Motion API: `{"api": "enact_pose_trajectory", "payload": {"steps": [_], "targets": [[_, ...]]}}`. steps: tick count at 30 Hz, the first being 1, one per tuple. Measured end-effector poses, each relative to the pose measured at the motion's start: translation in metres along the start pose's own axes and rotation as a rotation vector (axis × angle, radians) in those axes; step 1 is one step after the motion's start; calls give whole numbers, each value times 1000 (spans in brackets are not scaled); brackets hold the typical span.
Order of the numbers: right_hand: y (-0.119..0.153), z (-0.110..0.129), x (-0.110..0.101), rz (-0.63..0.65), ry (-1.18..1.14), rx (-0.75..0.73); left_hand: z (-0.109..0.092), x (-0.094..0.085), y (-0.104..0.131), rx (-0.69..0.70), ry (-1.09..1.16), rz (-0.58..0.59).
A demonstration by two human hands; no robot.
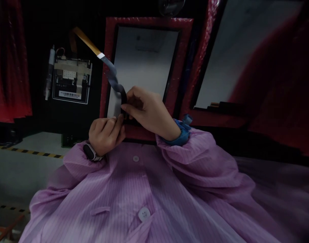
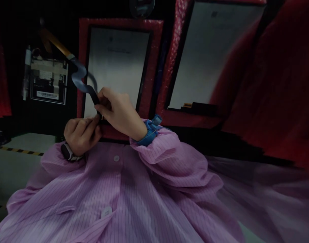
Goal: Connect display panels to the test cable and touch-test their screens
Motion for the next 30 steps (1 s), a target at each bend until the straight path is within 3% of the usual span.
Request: {"api": "enact_pose_trajectory", "payload": {"steps": [5, 11, 14, 18, 23, 30], "targets": [[20, 9, -17, -151, 177, -105, 1, -3, 3, 35, -17, -29], [92, 13, -28, -302, 660, -135, 3, -1, 3, 7, -26, 18], [117, 5, -20, -263, 695, -115, 4, 0, 1, -12, -4, 31], [124, -5, -6, -174, 735, -123, 11, -2, 2, -117, 41, -8], [115, -4, -4, -179, 658, -147, 30, -3, 3, -363, 104, 7], [110, -6, -22, -362, 229, -19, 34, -9, -3, -447, 140, 84]]}}
Point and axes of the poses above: each hand's wrist, its own y-axis away from the middle knuckle, its own x-axis out of the palm, z = x × y, the point moved 6 cm from there along -y, towards the middle knuckle, and after that the axes turned 10 degrees about -x, right-handed, at the moved point
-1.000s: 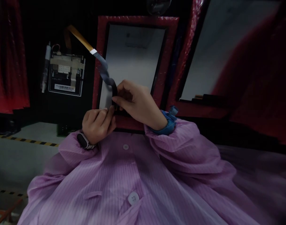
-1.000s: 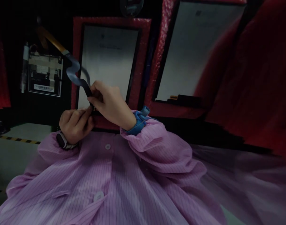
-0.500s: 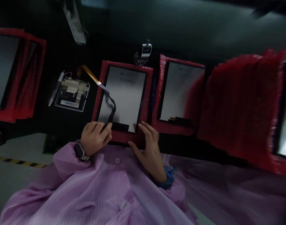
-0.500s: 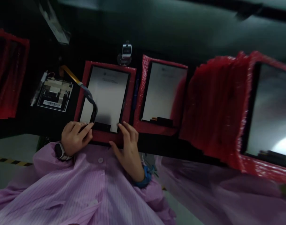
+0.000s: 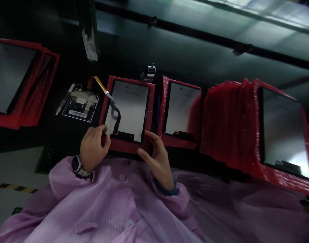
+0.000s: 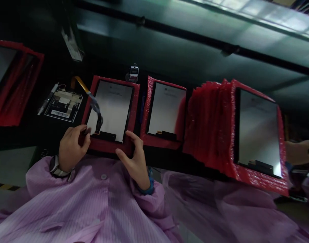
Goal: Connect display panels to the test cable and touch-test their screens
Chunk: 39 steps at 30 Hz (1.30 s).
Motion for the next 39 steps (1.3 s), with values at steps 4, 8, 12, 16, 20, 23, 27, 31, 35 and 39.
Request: {"api": "enact_pose_trajectory", "payload": {"steps": [4, 8, 12, 16, 20, 23, 27, 31, 35, 39], "targets": [[-4, 32, 0, -156, -19, -109, 0, -1, -2, -43, 32, 64], [-16, 80, 14, -281, 230, -383, 11, -3, -4, -142, 171, 155], [-31, 101, 31, -382, 345, -566, 22, -6, -13, -178, 269, 245], [-39, 103, 40, -407, 323, -655, 31, -15, -30, -107, -70, 24], [-40, 103, 43, -412, 330, -684, 41, -5, -41, -72, -255, 9], [-40, 102, 43, -425, 344, -680, 45, 1, -44, -69, -289, 42], [-42, 102, 44, -414, 352, -690, 47, 1, -44, -79, -285, 40], [-43, 105, 44, -385, 330, -711, 47, 1, -41, -79, -296, 36], [-44, 106, 45, -337, 306, -710, 47, 2, -37, -72, -300, 27], [-44, 103, 48, -314, 274, -710, 45, 1, -37, -94, -315, 22]]}}
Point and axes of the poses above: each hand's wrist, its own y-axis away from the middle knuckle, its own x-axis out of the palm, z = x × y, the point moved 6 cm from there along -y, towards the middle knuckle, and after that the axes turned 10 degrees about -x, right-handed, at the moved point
